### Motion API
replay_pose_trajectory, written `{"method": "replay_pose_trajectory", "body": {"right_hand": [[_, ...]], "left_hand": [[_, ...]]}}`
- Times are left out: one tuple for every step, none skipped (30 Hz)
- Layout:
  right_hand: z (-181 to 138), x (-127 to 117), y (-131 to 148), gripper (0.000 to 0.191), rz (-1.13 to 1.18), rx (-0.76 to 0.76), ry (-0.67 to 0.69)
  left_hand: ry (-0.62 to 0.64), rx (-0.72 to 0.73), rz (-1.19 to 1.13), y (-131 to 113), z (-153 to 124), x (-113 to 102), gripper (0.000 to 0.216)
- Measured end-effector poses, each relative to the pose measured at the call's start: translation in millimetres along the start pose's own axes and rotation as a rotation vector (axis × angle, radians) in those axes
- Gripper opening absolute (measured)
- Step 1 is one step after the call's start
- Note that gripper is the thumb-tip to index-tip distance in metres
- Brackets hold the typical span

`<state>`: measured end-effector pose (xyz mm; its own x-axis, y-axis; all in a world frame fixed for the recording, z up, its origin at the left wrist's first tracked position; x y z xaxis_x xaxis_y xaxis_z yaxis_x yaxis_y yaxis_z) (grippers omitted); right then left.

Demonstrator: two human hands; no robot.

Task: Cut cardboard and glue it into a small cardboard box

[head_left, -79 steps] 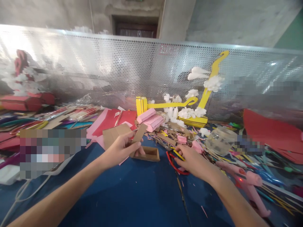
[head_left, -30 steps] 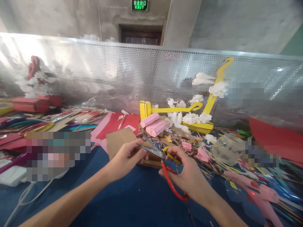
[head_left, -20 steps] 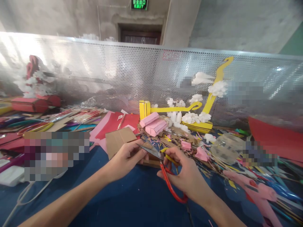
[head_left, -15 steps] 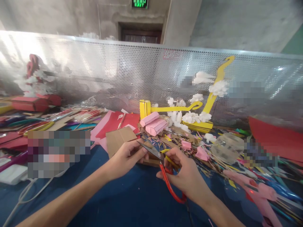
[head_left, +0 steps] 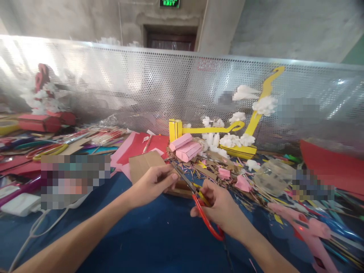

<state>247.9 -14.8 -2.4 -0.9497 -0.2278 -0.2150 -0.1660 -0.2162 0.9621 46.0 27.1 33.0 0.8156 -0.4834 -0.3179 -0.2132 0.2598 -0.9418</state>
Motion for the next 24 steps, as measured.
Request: {"method": "replay_pose_trajectory", "body": {"right_hand": [[1,0,-2,0.058,0.015,0.023,0.004],[2,0,-3,0.058,0.025,0.052,0.007],[4,-1,-5,0.058,0.026,0.076,-0.003],[5,-4,-7,0.058,0.013,0.084,-0.028],[8,-9,-7,0.058,-0.026,0.067,-0.069],[10,-16,-8,0.056,-0.091,0.027,-0.126],[12,-25,-7,0.053,-0.186,-0.028,-0.19],[14,-33,-7,0.049,-0.305,-0.087,-0.246],[15,-42,-8,0.045,-0.43,-0.124,-0.294],[17,-49,-9,0.041,-0.549,-0.138,-0.318],[18,-56,-11,0.038,-0.647,-0.141,-0.329],[19,-62,-12,0.034,-0.724,-0.131,-0.326],[20,-67,-14,0.03,-0.786,-0.116,-0.306],[20,-70,-16,0.026,-0.833,-0.101,-0.279],[21,-73,-17,0.021,-0.871,-0.088,-0.246],[20,-74,-18,0.017,-0.904,-0.078,-0.209],[20,-75,-19,0.013,-0.929,-0.072,-0.175],[20,-75,-20,0.01,-0.95,-0.066,-0.151],[19,-75,-20,0.007,-0.964,-0.061,-0.131],[19,-74,-21,0.006,-0.974,-0.055,-0.117],[18,-74,-22,0.006,-0.983,-0.048,-0.107],[18,-74,-23,0.007,-0.991,-0.042,-0.101],[18,-73,-24,0.008,-1.0,-0.035,-0.096],[18,-73,-25,0.008,-1.008,-0.026,-0.092]], "left_hand": [[0.002,-0.012,0.006,1,0,-1,0.034],[-0.001,-0.022,0.009,1,1,-2,0.034],[-0.009,-0.027,0.01,2,2,-3,0.035],[-0.022,-0.027,0.013,3,3,-5,0.035],[-0.047,-0.023,0.022,3,4,-8,0.035],[-0.089,-0.019,0.047,4,4,-11,0.036],[-0.146,-0.021,0.096,5,5,-16,0.036],[-0.209,-0.036,0.17,6,6,-20,0.035],[-0.264,-0.064,0.266,7,6,-24,0.034],[-0.301,-0.104,0.373,9,6,-28,0.034],[-0.308,-0.148,0.476,11,6,-30,0.041],[-0.286,-0.187,0.557,13,6,-31,0.054],[-0.248,-0.22,0.613,15,5,-31,0.067],[-0.208,-0.246,0.645,17,5,-30,0.077],[-0.174,-0.263,0.664,18,4,-29,0.082],[-0.149,-0.271,0.676,19,4,-28,0.082],[-0.13,-0.274,0.688,20,3,-26,0.08],[-0.116,-0.276,0.698,21,3,-25,0.075],[-0.106,-0.282,0.699,23,4,-24,0.069],[-0.098,-0.288,0.682,23,4,-23,0.061],[-0.098,-0.293,0.642,24,5,-23,0.052],[-0.105,-0.298,0.572,24,6,-24,0.044],[-0.114,-0.314,0.472,25,7,-25,0.039],[-0.13,-0.347,0.344,26,8,-27,0.038]]}}
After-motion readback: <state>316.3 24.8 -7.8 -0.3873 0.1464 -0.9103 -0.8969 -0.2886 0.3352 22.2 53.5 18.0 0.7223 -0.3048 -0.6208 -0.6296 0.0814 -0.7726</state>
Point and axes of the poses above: each hand's wrist, its own z-axis towards the middle knuckle, its own x-axis out of the palm, y = z × x, the point moved 4 cm from there along z, towards the middle knuckle, and after that the axes turned 12 degrees about -x, right-handed, at the moved point
